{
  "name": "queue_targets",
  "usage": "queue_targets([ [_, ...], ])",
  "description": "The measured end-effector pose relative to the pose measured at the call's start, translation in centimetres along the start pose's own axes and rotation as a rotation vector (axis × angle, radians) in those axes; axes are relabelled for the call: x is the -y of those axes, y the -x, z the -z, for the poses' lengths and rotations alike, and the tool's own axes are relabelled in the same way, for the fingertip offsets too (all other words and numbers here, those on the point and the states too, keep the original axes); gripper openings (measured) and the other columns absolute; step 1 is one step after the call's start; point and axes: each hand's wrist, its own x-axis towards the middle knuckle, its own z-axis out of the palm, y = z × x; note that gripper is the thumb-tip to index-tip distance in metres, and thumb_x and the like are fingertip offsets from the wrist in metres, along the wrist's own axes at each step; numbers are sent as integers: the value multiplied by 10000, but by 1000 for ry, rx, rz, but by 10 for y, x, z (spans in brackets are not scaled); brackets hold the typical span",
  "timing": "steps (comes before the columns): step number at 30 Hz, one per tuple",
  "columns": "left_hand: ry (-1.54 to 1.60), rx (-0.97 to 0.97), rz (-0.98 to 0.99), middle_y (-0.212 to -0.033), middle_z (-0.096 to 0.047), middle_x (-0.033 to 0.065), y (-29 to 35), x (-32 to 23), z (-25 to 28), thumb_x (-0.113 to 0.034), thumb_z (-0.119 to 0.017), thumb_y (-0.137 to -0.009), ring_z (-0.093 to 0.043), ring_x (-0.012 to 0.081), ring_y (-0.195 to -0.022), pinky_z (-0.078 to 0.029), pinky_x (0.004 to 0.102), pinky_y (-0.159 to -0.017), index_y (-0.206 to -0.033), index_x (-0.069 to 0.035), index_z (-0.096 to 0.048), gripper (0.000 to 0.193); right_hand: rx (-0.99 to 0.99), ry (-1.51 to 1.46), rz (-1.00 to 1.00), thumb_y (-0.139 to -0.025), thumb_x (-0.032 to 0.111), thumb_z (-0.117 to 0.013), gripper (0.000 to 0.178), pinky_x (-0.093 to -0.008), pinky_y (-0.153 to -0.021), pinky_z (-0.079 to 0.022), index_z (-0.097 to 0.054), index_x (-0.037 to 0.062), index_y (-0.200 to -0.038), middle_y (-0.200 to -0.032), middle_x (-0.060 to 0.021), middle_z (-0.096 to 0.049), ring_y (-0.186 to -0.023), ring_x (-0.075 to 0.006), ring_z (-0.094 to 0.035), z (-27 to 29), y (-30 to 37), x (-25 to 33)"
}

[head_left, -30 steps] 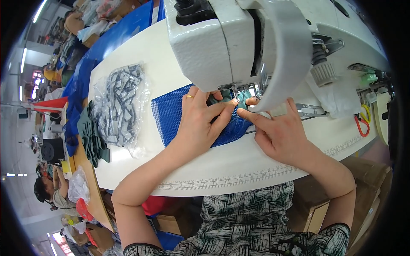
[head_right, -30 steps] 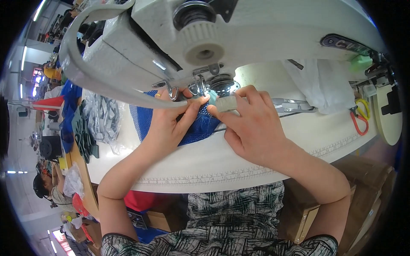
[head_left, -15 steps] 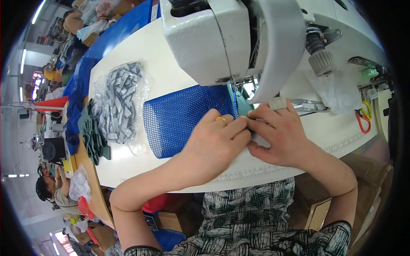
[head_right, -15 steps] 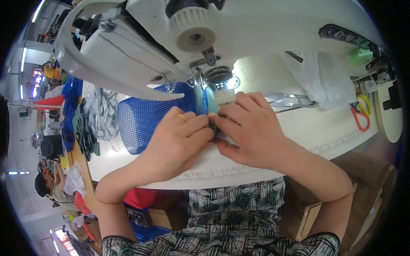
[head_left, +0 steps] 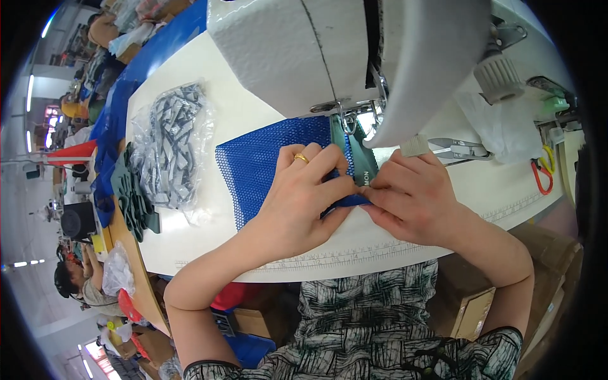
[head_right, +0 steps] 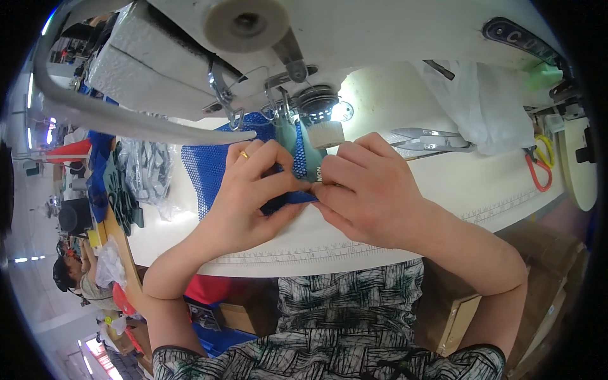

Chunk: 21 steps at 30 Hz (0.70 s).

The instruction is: Sewing a green fabric trim onto a blue mesh fabric using an industrial sewing machine.

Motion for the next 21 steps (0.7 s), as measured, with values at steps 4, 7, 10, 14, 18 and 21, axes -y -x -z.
queue_targets([
  [4, 40, -29, -98, -1095, -646, 36, 3, 4, -4, -154, -853, -800, -594, 250, -998, -380, 425, -950, -1037, -89, -755, 265, 24, -42, -64, -677, 144, -825, 214, -376, -776, -457, -712, 110, -855, -896, -1, -579, -854, -199, -581, 3, -2, 2],
  [7, 47, -45, -120, -1049, -656, 34, 7, 5, -4, -142, -842, -813, -602, 255, -978, -406, 416, -915, -1002, -79, -755, 218, 16, -62, -86, -666, 147, -824, 229, -381, -778, -461, -712, 113, -863, -912, -3, -592, -874, -210, -587, 2, -1, 1],
  [10, 13, -34, -143, -1031, -655, 43, 8, 6, -4, -145, -843, -817, -607, 256, -970, -424, 405, -886, -977, -70, -751, 199, 10, -109, -133, -657, 151, -827, 269, -395, -781, -466, -713, 119, -898, -945, -9, -607, -908, -233, -592, 2, -1, 0],
  [14, 36, -59, -152, -1034, -649, 57, 8, 7, -6, -134, -860, -801, -606, 262, -958, -438, 409, -866, -999, -62, -742, 242, -11, -122, -260, -654, 179, -838, 380, -428, -813, -478, -737, 120, -1015, -1018, -36, -626, -995, -286, -596, 3, -5, -1],
  [18, 80, -88, -99, -1043, -649, 60, 8, 6, -6, -122, -865, -796, -608, 270, -959, -440, 405, -878, -1033, -65, -733, 277, 50, -52, -218, -676, 204, -839, 452, -442, -859, -484, -753, 108, -1109, -1091, -46, -649, -1057, -317, -587, 1, -3, 0],
  [21, 72, -84, -129, -1137, -667, 63, 7, 7, -7, -142, -875, -795, -616, 277, -1006, -426, 417, -935, -1125, -78, -719, 370, 67, -49, -212, -707, 219, -834, 461, -453, -903, -480, -767, 100, -1147, -1161, -45, -673, -1090, -330, -574, 1, -1, -1],
])
